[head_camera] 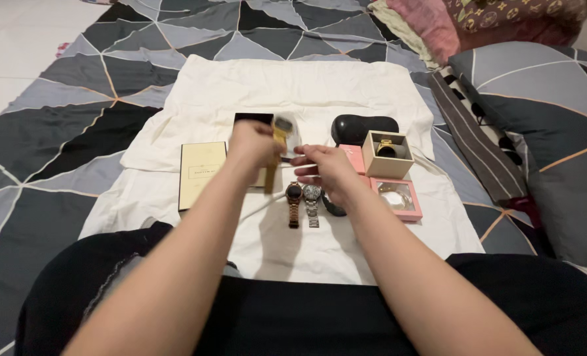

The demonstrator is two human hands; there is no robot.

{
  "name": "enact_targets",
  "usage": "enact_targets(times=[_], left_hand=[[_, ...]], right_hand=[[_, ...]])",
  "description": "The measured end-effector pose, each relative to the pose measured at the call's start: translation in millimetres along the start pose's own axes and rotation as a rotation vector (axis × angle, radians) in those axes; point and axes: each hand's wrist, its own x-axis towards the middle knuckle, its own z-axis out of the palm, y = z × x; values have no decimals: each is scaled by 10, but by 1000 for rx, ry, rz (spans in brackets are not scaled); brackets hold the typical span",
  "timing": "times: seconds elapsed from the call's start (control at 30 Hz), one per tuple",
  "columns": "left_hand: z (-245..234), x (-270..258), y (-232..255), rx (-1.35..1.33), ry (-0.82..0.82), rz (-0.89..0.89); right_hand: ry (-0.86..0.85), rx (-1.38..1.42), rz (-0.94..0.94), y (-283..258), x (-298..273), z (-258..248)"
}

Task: The person sits on a bed and organizes personal accessories. They place a black cloth into a box, then pick up eyeglasses and wipe them with the cloth before putting the glasses into a case. They open a box containing watches, remove a watch, and fasten it onto their wrist.

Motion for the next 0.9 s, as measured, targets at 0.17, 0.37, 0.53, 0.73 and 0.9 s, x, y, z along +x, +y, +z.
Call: enact_targets(times=[0.17,0.37,0.53,0.73,0.9], left_hand=[[120,-411,-342,-130,-118,-171],[103,-514,-662,69,-128,-344],[200,-285,-857,187,-30,-435],[352,15,-1046,226,49,-365],[343,27,-926,474,-49,-340]], right_hand=[[-39,63,102,269,-77,64],[-55,-9,221,570,-150,147],[-59,-29,217,711,-41,222],[-33,-65,179,794,182,234],[-27,-199,172,755,174,268]])
